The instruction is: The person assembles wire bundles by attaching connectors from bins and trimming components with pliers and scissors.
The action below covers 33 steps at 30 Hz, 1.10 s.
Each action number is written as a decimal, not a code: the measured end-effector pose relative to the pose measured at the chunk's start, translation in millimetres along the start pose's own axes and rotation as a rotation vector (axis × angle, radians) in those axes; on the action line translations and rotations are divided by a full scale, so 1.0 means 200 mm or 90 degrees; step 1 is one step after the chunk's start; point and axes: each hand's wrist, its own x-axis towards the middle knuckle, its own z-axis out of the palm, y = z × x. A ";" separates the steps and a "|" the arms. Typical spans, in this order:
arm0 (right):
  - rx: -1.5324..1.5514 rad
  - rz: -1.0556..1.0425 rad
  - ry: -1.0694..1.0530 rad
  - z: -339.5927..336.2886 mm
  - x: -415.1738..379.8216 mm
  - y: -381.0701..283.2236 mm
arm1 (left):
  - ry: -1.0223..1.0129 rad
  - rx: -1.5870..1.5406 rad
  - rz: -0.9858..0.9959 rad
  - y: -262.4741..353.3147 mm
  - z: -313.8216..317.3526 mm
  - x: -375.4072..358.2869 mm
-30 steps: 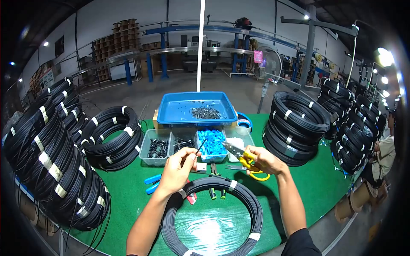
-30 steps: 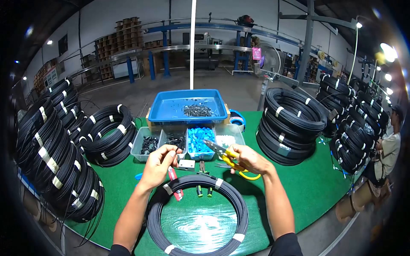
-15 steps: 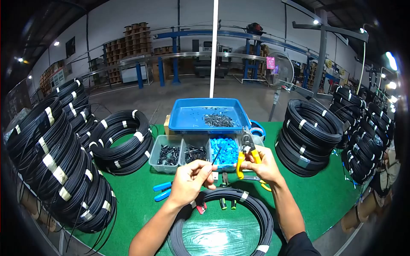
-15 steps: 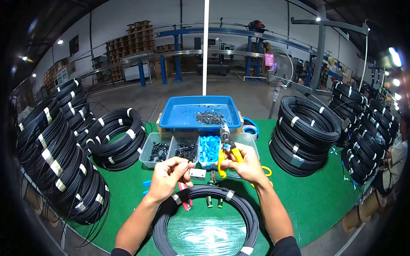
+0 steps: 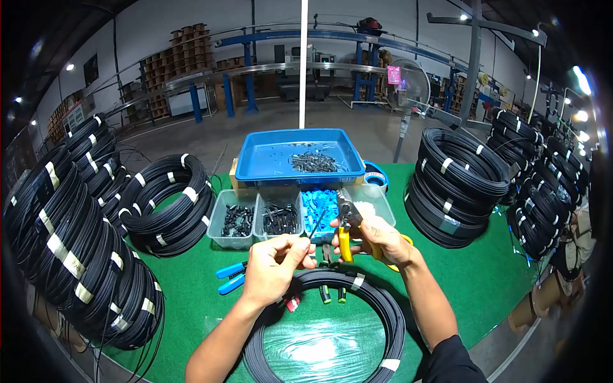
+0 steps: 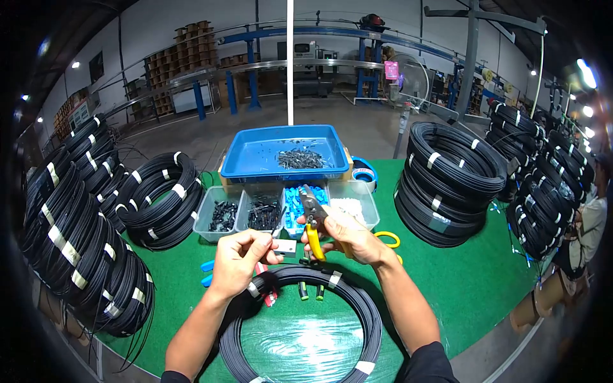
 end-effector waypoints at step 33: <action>-0.162 -0.018 0.077 0.04 0.01 -0.05 | 0.022 -0.044 -0.018 0.06 0.02 -0.03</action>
